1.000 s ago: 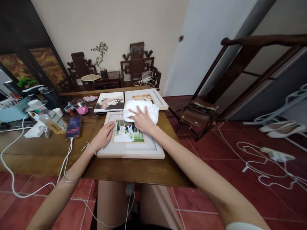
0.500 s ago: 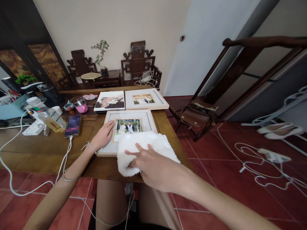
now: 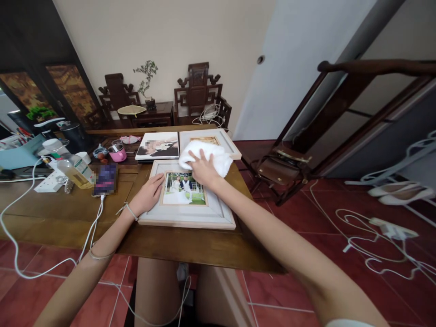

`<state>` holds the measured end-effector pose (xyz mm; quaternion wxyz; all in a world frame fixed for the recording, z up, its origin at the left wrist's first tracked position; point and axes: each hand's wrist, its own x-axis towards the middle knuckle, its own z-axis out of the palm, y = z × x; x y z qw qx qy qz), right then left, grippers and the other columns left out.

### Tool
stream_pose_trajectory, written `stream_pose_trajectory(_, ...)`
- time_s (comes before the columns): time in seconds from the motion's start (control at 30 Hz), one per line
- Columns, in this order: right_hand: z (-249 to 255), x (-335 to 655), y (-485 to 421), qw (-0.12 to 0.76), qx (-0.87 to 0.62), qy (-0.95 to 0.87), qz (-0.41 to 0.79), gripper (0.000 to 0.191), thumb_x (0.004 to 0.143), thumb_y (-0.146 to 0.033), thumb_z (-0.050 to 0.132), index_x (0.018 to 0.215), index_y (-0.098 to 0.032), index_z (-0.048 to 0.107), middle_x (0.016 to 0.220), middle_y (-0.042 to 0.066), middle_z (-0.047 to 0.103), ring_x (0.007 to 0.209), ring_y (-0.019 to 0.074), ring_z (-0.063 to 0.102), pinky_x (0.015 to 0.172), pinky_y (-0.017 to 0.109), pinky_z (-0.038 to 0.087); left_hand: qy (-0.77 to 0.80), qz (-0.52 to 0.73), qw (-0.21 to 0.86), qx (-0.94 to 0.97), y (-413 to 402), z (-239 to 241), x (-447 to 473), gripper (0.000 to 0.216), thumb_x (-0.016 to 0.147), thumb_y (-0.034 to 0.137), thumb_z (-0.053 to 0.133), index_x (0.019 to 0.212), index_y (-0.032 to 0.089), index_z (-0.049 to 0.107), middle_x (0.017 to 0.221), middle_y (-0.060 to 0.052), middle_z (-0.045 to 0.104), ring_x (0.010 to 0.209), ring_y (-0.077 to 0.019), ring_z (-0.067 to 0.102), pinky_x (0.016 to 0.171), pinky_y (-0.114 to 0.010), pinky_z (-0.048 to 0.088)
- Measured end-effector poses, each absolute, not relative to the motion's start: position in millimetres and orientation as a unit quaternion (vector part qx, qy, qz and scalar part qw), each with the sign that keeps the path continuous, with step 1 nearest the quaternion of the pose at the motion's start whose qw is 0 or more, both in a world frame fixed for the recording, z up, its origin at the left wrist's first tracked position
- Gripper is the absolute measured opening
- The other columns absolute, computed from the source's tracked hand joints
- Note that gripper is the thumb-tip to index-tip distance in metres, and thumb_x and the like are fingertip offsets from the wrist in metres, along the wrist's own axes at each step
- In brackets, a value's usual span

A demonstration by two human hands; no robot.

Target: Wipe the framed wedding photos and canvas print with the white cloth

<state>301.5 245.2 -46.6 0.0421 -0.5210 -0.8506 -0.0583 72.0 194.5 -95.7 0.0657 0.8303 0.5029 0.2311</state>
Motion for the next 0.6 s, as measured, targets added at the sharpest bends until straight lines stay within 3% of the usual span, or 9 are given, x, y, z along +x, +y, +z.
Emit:
stream_pose_trajectory(0.13,-40.5,285.2,213.5,-0.008,-0.445,-0.895,-0.02,0.064,0.075,0.001,0.041,0.134,-0.018,0.057,0.157,0.007,0.028,0.142,0.0446,0.015,0.104,0.074,0.023,0.506,0.231,0.072,0.828,194.2,-96.1,72.5,0.045,0.096,0.021,0.032,0.138,0.012,0.044,0.146,-0.016,0.044,0.138,-0.0246,0.039,0.114,-0.047,0.035)
stream_pose_trajectory(0.33,-5.6,291.6,109.5,-0.075,-0.375,-0.91,0.158,0.07,0.069,0.005,0.038,0.128,-0.022,0.062,0.155,0.004,0.032,0.142,0.0406,0.021,0.107,0.068,0.029,0.512,0.234,0.073,0.823,192.6,-95.7,74.6,0.046,0.096,0.021,0.03,0.139,0.013,0.043,0.147,-0.015,0.044,0.138,-0.0243,0.039,0.115,-0.046,0.034)
stream_pose_trajectory(0.47,5.2,300.7,80.0,-0.066,-0.345,-0.912,0.213,0.061,0.069,0.004,0.039,0.116,-0.021,0.069,0.154,0.002,0.034,0.144,0.0377,0.017,0.11,0.065,0.026,0.515,0.228,0.074,0.823,191.1,-93.3,75.6,0.045,0.095,0.02,0.031,0.138,0.013,0.045,0.147,-0.015,0.044,0.138,-0.0253,0.039,0.115,-0.047,0.034)
stream_pose_trajectory(0.6,-15.5,293.8,103.6,-0.021,-0.406,-0.9,0.161,0.065,0.072,0.003,0.04,0.13,-0.018,0.06,0.155,0.007,0.031,0.143,0.0396,0.018,0.108,0.067,0.026,0.51,0.218,0.074,0.829,192.1,-92.9,75.0,0.046,0.095,0.02,0.031,0.139,0.01,0.043,0.147,-0.016,0.043,0.138,-0.0254,0.038,0.115,-0.046,0.034)
